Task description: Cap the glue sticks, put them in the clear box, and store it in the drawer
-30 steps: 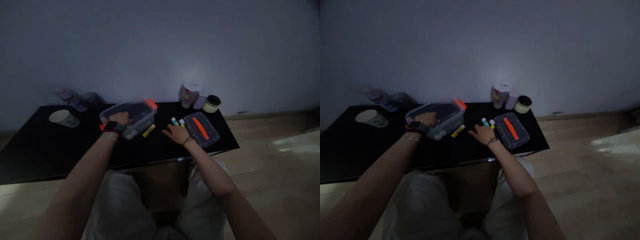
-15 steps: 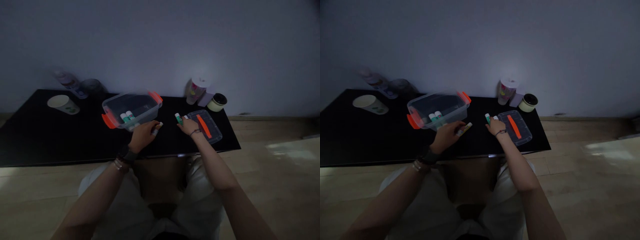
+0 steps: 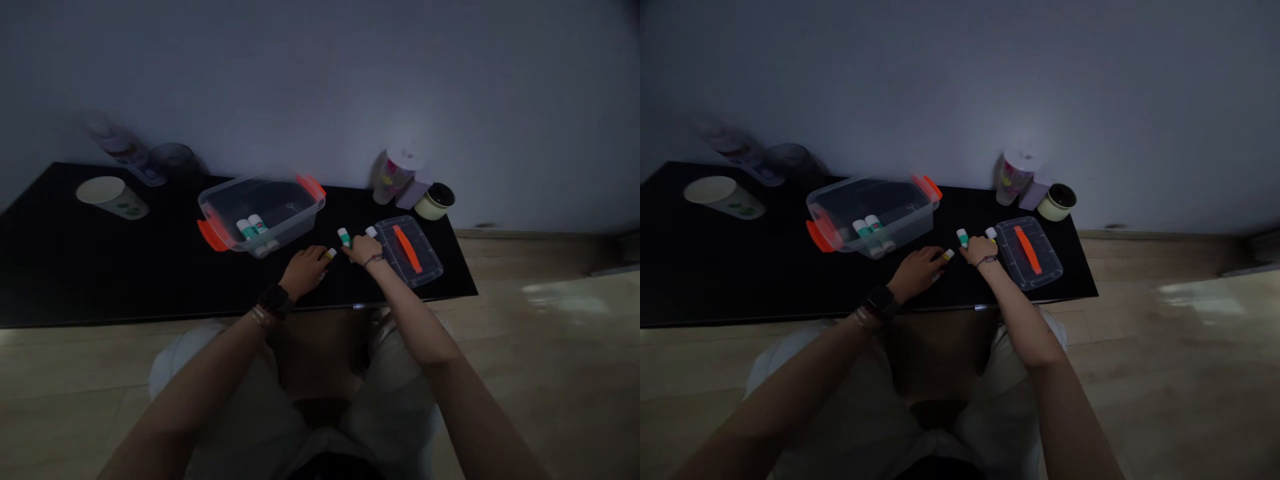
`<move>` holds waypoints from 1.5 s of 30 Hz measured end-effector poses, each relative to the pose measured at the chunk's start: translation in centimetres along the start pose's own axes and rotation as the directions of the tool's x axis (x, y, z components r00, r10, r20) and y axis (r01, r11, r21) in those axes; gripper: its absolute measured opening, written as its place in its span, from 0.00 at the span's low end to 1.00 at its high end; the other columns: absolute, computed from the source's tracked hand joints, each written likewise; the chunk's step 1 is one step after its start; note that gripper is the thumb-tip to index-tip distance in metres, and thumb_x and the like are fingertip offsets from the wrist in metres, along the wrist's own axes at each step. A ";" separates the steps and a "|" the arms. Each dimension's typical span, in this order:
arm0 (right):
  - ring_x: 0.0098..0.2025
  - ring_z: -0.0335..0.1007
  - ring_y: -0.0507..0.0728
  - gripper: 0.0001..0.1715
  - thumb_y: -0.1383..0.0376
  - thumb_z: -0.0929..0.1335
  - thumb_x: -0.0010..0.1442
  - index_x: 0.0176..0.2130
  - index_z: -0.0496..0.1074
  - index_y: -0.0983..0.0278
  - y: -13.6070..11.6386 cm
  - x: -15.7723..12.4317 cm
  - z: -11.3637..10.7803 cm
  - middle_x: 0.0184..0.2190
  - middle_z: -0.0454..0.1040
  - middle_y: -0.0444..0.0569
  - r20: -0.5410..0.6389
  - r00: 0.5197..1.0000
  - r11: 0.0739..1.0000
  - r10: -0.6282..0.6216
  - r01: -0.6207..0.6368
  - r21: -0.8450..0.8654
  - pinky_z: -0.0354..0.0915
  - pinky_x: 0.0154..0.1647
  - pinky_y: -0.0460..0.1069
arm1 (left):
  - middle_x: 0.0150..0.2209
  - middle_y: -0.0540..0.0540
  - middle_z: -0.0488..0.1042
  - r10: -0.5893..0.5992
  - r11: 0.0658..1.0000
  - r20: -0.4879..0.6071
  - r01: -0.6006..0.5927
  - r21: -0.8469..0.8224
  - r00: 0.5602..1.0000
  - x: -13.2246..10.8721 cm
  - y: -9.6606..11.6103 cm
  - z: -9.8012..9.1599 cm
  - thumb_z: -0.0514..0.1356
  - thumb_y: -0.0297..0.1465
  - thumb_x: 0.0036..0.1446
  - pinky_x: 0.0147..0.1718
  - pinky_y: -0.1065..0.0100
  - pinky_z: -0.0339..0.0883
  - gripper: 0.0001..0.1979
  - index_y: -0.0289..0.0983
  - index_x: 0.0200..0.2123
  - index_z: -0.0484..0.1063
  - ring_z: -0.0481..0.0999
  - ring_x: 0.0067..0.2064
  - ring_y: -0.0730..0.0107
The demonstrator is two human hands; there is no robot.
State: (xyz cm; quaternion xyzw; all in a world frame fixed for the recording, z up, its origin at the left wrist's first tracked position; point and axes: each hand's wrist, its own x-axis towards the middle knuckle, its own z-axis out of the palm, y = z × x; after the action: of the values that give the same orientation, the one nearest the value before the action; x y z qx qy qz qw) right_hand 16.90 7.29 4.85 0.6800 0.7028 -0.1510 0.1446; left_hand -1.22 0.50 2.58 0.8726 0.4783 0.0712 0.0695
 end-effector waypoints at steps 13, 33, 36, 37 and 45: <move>0.30 0.72 0.50 0.35 0.43 0.60 0.69 0.31 0.75 0.68 1.0 -1.8 -1.2 0.27 0.78 0.48 -0.085 0.971 0.835 -0.224 0.236 0.497 0.58 0.31 0.43 | 0.50 0.35 0.74 -0.232 0.939 -0.107 0.194 -0.284 0.967 0.4 -0.2 0.0 0.52 0.33 0.65 0.51 0.52 0.65 0.16 0.36 0.47 0.77 0.71 0.53 0.50; 0.51 0.76 0.60 0.21 0.63 0.67 0.65 0.57 0.71 0.58 0.7 -4.0 1.1 0.49 0.79 0.52 0.160 0.884 0.895 -0.440 0.446 -0.005 0.66 0.44 0.48 | 0.40 0.39 0.80 -0.465 0.098 0.165 0.236 -0.967 0.870 0.6 0.3 -0.6 0.59 0.58 0.53 0.40 0.61 0.69 0.30 0.36 0.40 0.68 0.80 0.43 0.57; 0.52 0.76 0.61 0.21 0.67 0.63 0.66 0.57 0.70 0.60 0.9 -3.5 0.9 0.51 0.77 0.56 0.071 0.922 0.923 -0.381 0.384 -0.039 0.68 0.45 0.49 | 0.41 0.39 0.80 -0.461 0.117 0.154 0.232 -0.966 0.874 0.6 0.2 -0.4 0.59 0.57 0.54 0.39 0.61 0.69 0.30 0.36 0.41 0.68 0.80 0.42 0.57; 0.51 0.76 0.62 0.21 0.67 0.62 0.66 0.57 0.70 0.60 1.1 -3.2 0.8 0.52 0.76 0.57 0.043 0.935 0.934 -0.353 0.354 -0.049 0.68 0.44 0.50 | 0.41 0.39 0.80 -0.464 0.117 0.155 0.233 -0.965 0.872 0.6 0.2 -0.3 0.60 0.57 0.54 0.39 0.61 0.69 0.30 0.36 0.42 0.68 0.80 0.42 0.58; 0.52 0.73 0.62 0.23 0.67 0.58 0.68 0.58 0.70 0.59 3.2 -0.9 -0.8 0.54 0.73 0.56 -0.130 0.973 0.981 -0.189 0.192 0.004 0.68 0.46 0.52 | 0.40 0.40 0.79 -0.466 0.100 0.161 0.233 -0.967 0.870 0.6 -0.1 0.0 0.62 0.58 0.50 0.37 0.63 0.68 0.31 0.36 0.41 0.67 0.79 0.39 0.61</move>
State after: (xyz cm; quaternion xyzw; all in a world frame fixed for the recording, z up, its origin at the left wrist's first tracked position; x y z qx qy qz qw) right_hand 20.14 6.87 5.93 0.6190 0.7714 -0.1255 0.0779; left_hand -1.02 1.08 2.63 0.4781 0.5210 0.4170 0.5710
